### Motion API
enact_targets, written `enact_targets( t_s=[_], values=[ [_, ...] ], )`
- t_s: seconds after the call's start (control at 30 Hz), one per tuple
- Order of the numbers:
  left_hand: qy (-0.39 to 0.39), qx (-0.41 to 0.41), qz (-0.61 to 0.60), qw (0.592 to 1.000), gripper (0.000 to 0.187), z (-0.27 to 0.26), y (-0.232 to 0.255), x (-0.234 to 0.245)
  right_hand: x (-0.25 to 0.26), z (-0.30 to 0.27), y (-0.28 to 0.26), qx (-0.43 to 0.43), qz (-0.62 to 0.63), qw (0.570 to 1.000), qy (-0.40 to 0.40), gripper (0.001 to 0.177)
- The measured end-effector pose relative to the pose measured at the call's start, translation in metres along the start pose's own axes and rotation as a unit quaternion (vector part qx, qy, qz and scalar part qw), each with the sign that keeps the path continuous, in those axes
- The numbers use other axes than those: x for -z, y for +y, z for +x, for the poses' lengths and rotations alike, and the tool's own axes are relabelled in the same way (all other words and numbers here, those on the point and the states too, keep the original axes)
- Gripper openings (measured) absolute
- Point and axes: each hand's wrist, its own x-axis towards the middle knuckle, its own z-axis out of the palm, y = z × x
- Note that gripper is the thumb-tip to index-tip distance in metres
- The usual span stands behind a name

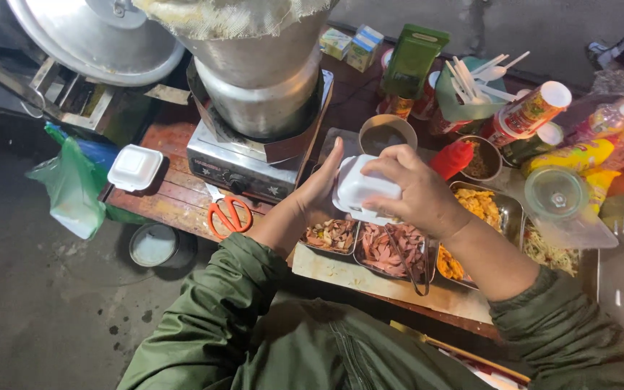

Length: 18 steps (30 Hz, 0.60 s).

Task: The person assembles food into a white styrofoam container at a street food stall. They use tongs to add sliced meat and scrambled eggs, then use chopsticks to scoop steamed rice from a large metal steamer. The person also adds sauce from a red squeeze bottle before closing the container.

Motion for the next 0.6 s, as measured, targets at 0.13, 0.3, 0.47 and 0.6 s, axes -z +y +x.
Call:
enact_targets(
  t_s=[0.13, 0.3, 0.47, 0.6],
  values=[
    [-0.012, -0.010, -0.059, 0.998, 0.098, -0.007, 0.010, -0.007, 0.002, 0.004, -0.002, 0.028, 0.010, 0.999, 0.016, 0.051],
    [0.031, 0.027, -0.112, 0.993, 0.057, 0.041, -0.040, 0.091, -0.013, 0.021, -0.014, 0.118, 0.065, 0.990, 0.035, 0.042],
    [0.098, -0.041, -0.150, 0.983, 0.059, -0.002, -0.038, 0.149, -0.052, 0.035, -0.014, 0.064, 0.153, 0.974, 0.155, 0.036],
    [0.167, -0.067, -0.173, 0.968, 0.065, -0.051, -0.020, 0.211, -0.103, 0.026, -0.035, -0.141, 0.373, 0.911, 0.101, 0.030]
  ],
)
